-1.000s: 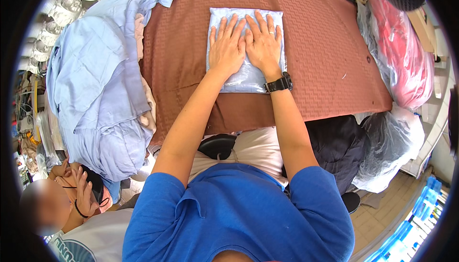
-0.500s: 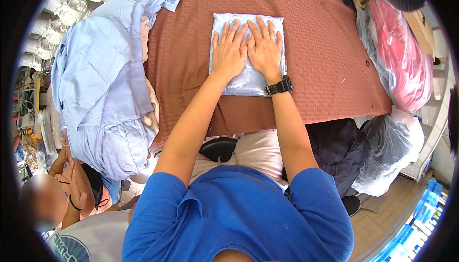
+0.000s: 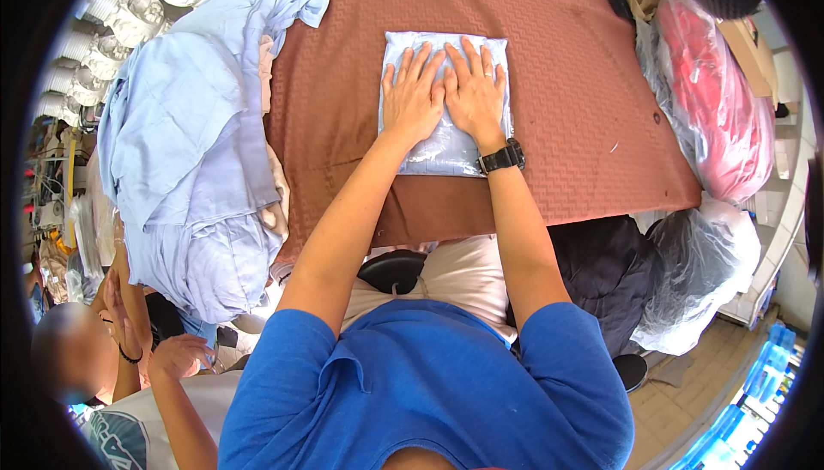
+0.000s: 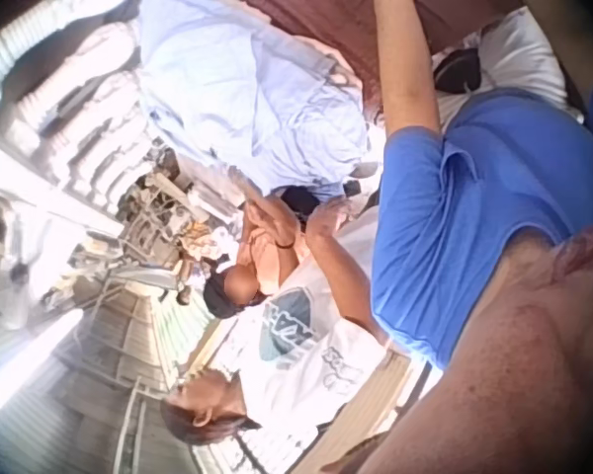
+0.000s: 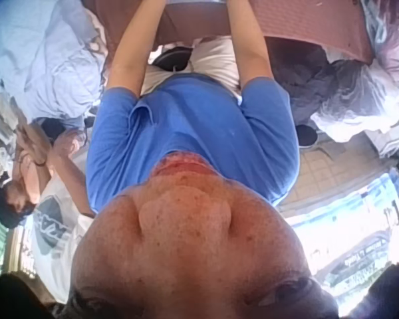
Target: The person seals a folded blue shirt in a plastic bag and then spreads out another blue shirt to begin folding it on a workspace.
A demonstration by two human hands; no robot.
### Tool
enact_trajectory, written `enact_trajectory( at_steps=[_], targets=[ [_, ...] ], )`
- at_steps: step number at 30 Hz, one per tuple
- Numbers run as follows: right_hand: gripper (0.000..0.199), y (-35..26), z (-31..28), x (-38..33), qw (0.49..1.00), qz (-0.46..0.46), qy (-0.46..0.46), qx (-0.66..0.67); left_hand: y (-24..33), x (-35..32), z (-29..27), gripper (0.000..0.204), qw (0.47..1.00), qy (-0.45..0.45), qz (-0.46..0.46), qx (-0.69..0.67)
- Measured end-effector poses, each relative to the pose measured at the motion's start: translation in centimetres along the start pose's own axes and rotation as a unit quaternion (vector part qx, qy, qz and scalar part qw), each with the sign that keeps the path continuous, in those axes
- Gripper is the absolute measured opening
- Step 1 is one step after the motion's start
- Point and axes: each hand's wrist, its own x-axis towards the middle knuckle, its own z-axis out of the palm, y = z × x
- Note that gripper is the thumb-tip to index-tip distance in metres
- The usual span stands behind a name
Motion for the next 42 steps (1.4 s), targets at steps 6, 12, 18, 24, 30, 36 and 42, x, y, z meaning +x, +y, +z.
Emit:
enact_trajectory(
  at_steps=[6, 12, 18, 24, 30, 36, 42],
  targets=[
    [0.054, 1.5, -0.2, 0.8, 0.990, 0.054, -0.077, 0.102, -1.0, 1.1, 0.6, 0.052, 0.995, -0.077, -0.029, -0.048],
    [0.044, 5.9, -3.7, 3.0, 0.850, 0.136, 0.091, 0.500, -5.2, 4.0, -4.4, 0.032, 0.819, 0.026, -0.183, -0.543],
    [0.029, 6.9, -7.7, -2.0, 0.933, 0.286, -0.047, 0.216, -7.8, 1.8, -4.6, 0.059, 0.871, -0.071, -0.301, -0.382],
    [0.034, 5.2, -6.8, -1.0, 0.907, 0.356, -0.108, 0.198, -9.1, 3.5, -2.5, 0.052, 0.910, -0.021, -0.335, -0.244],
    [0.021, 7.3, -5.7, -0.6, 0.877, 0.349, -0.128, 0.305, -7.9, 3.5, -2.3, 0.026, 0.927, -0.026, -0.319, -0.198],
    [0.023, 4.7, -10.1, 0.6, 0.874, 0.278, -0.142, 0.372, -8.9, 4.6, -6.5, 0.017, 0.877, 0.014, -0.267, -0.400],
    [0.019, 3.1, -14.7, 5.9, 0.892, 0.170, -0.144, 0.393, -5.7, 5.6, -12.6, 0.024, 0.898, 0.026, -0.178, -0.402]
  ],
)
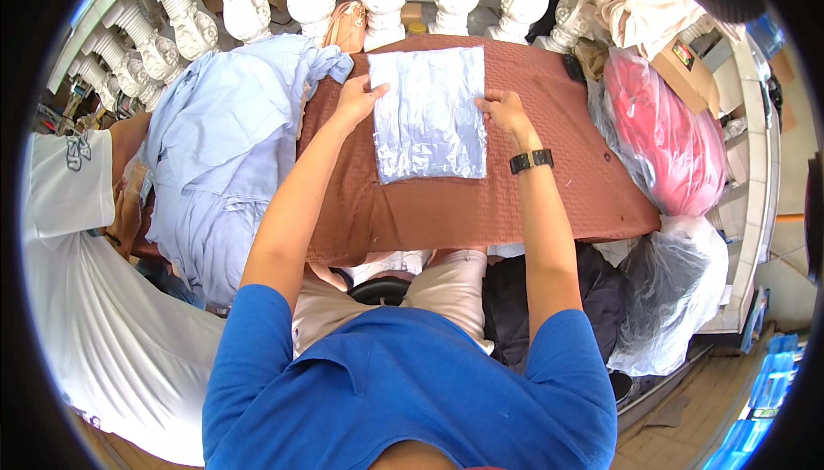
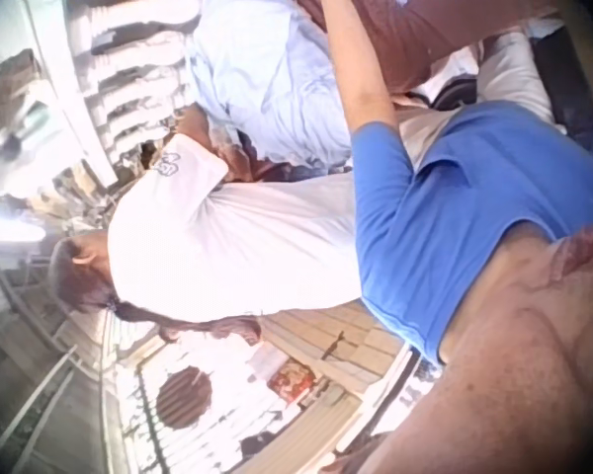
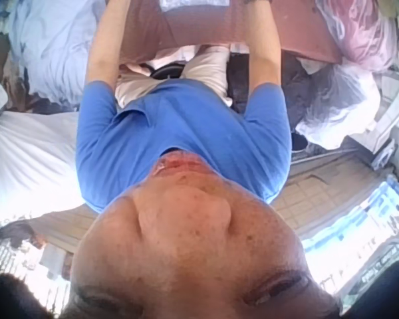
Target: The person seals a folded blue shirt in a plastic bag and then spreads out another blue shirt to begin folding it on a workspace.
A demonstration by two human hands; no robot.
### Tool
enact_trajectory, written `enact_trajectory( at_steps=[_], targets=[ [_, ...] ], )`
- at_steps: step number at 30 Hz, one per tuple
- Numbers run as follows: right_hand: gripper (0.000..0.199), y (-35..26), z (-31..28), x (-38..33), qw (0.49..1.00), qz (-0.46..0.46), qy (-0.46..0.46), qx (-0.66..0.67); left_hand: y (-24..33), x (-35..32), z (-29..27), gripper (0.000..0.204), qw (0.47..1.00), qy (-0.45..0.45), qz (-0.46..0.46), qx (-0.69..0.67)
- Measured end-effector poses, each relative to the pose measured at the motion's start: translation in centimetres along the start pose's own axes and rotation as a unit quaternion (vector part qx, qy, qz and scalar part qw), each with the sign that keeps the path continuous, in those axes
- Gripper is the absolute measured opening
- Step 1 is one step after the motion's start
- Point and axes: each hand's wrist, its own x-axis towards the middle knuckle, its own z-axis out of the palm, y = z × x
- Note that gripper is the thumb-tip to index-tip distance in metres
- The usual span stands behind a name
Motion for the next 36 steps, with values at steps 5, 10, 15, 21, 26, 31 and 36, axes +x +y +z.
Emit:
enact_trajectory(
  at_steps=[5, 10, 15, 21, 26, 31, 36],
  targets=[
    [0.010, -4.2, -0.7, 0.4, 0.990, -0.115, 0.003, 0.079, 4.0, -0.9, -3.5, 0.019, 0.992, 0.004, 0.089, -0.087],
    [0.023, 0.2, -0.6, -1.1, 0.976, -0.144, -0.027, 0.160, 2.4, -4.5, -4.8, 0.025, 0.983, -0.064, 0.165, -0.048],
    [0.032, 8.8, 2.6, -4.3, 0.992, 0.054, 0.071, 0.089, -6.2, -8.4, -6.0, 0.040, 0.999, -0.003, -0.038, -0.001],
    [0.037, 9.5, 6.5, -4.8, 0.924, -0.168, 0.218, -0.266, -5.9, -9.3, -2.2, 0.033, 0.940, 0.067, 0.237, 0.237],
    [0.045, 7.3, 12.4, -6.1, 0.882, -0.254, 0.127, -0.375, -5.1, -10.3, 4.1, 0.044, 0.889, -0.037, 0.266, 0.370],
    [0.049, 9.0, 14.1, -7.0, 0.878, -0.232, 0.106, -0.405, -7.4, -11.9, 5.4, 0.053, 0.870, -0.055, 0.217, 0.440],
    [0.050, 8.8, 12.0, -7.0, 0.926, -0.217, 0.128, -0.281, -6.6, -11.1, 3.9, 0.053, 0.909, -0.032, 0.204, 0.363]
  ],
)
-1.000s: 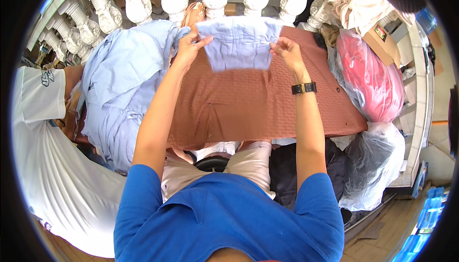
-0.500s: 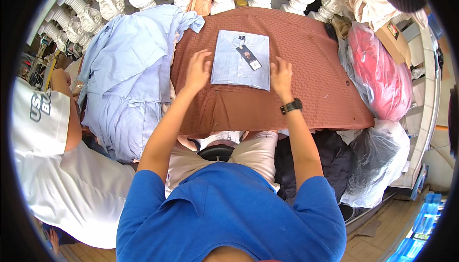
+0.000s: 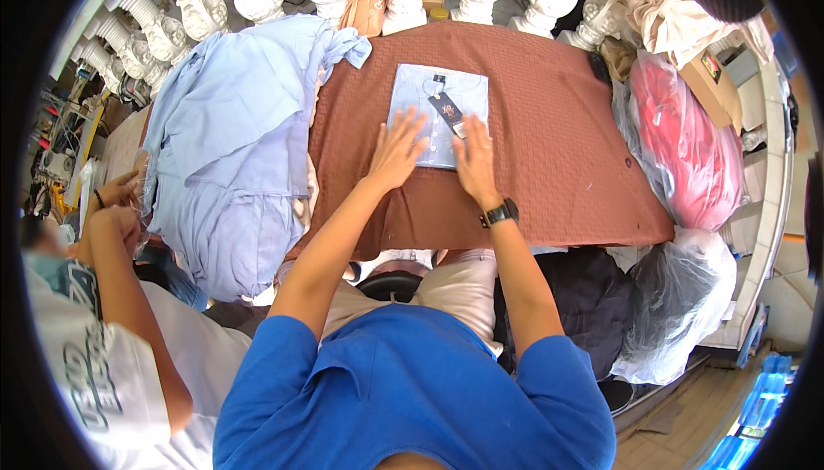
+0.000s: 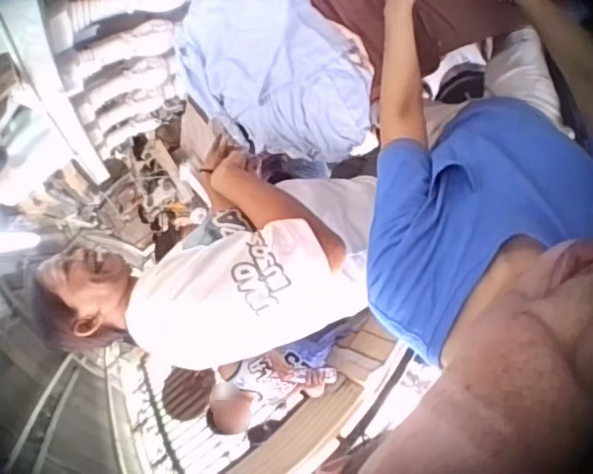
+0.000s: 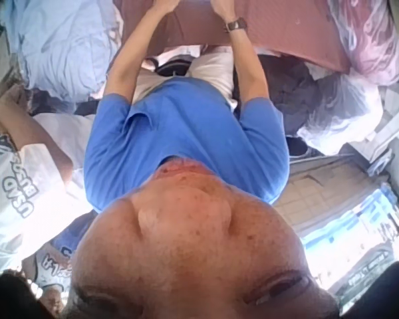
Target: The person seals a folded blue shirt in a plastic bag and then spreads out another blue shirt to begin folding it on a workspace.
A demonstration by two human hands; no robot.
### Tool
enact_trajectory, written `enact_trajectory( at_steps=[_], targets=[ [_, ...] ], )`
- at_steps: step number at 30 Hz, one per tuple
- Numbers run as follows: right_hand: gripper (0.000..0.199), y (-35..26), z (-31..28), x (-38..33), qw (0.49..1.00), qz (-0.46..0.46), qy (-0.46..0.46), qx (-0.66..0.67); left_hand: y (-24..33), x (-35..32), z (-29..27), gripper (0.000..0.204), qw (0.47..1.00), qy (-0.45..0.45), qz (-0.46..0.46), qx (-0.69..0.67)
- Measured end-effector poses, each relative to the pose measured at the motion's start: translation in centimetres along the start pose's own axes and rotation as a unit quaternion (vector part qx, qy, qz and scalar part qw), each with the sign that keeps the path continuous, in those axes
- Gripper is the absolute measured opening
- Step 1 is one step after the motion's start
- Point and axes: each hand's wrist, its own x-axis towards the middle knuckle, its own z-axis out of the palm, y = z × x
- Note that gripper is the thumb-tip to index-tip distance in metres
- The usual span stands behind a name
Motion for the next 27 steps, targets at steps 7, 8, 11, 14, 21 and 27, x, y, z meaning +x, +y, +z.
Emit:
enact_trajectory(
  at_steps=[7, 8, 11, 14, 21, 27],
  targets=[
    [0.051, 6.4, -5.5, -3.4, 0.946, 0.214, 0.097, -0.222, -7.4, -4.5, -4.9, 0.056, 0.980, 0.023, -0.123, 0.157],
    [0.053, 6.9, -5.4, -4.2, 0.928, 0.198, 0.087, -0.305, -7.5, -4.6, -4.6, 0.057, 0.977, 0.016, -0.120, 0.177],
    [0.058, 7.9, -4.8, -4.8, 0.921, 0.201, 0.063, -0.329, -7.7, -4.7, -4.1, 0.060, 0.965, 0.001, -0.118, 0.234],
    [0.058, 7.6, -4.8, -4.9, 0.921, 0.216, 0.049, -0.321, -7.6, -4.9, -4.0, 0.059, 0.965, -0.001, -0.125, 0.230],
    [0.056, 7.9, -4.6, -5.0, 0.920, 0.184, 0.080, -0.337, -7.7, -4.9, -4.2, 0.060, 0.969, 0.003, -0.122, 0.217],
    [0.055, 7.9, -4.6, -5.0, 0.918, 0.183, 0.083, -0.341, -7.7, -4.8, -4.1, 0.060, 0.969, 0.008, -0.121, 0.217]
  ],
)
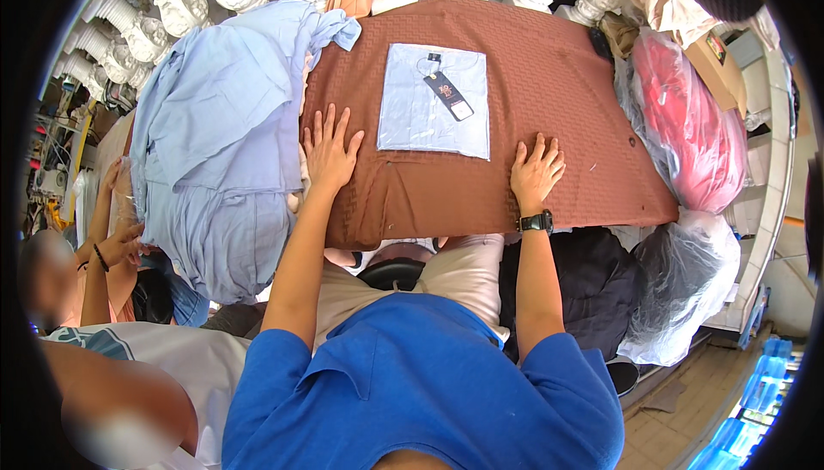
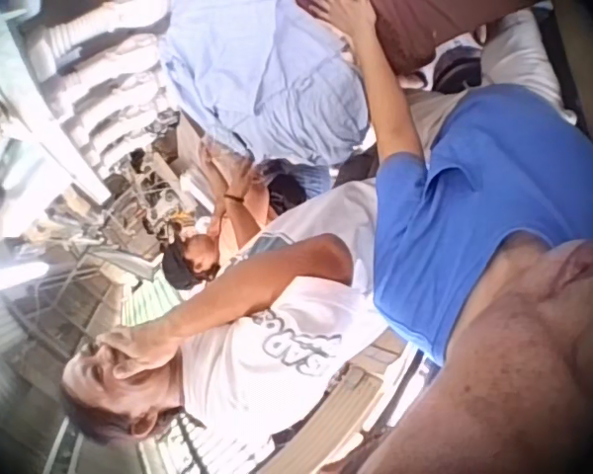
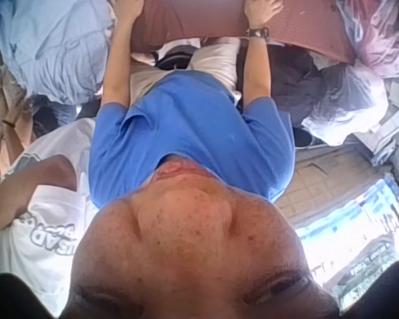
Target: The person seals a folded blue shirt in a plastic bag and then spreads out another blue shirt to begin folding it on a workspace.
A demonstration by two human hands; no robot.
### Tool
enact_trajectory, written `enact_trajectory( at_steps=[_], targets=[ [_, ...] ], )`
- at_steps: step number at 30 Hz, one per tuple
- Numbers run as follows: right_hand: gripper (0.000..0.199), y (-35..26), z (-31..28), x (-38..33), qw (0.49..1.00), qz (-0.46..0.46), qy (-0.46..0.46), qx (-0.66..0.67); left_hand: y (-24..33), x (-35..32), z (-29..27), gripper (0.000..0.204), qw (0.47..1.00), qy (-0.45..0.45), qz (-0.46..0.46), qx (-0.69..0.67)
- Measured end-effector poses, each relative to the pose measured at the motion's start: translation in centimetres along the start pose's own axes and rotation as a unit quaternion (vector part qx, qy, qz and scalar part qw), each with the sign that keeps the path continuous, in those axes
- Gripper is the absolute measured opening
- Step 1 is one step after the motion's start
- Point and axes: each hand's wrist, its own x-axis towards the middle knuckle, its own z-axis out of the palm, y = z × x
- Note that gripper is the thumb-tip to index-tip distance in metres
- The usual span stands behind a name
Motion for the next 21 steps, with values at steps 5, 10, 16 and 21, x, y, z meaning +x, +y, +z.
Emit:
enact_trajectory(
  at_steps=[5, 10, 16, 21],
  targets=[
    [0.056, 0.0, 0.1, -0.1, 1.000, 0.005, -0.017, 0.006, 0.1, -0.1, -0.2, 0.059, 1.000, -0.002, -0.002, -0.012],
    [0.057, 0.0, -0.2, 0.0, 0.999, 0.012, -0.030, 0.012, 0.0, -0.2, 0.2, 0.058, 1.000, 0.019, 0.004, -0.012],
    [0.057, 0.2, 0.0, 0.0, 0.999, 0.008, -0.027, 0.015, 0.0, -0.2, 0.2, 0.058, 1.000, 0.014, -0.006, -0.014],
    [0.053, -0.4, -0.9, 0.2, 0.998, 0.019, -0.024, 0.055, 0.0, -0.2, 0.2, 0.056, 0.999, 0.018, -0.006, -0.026]
  ],
)
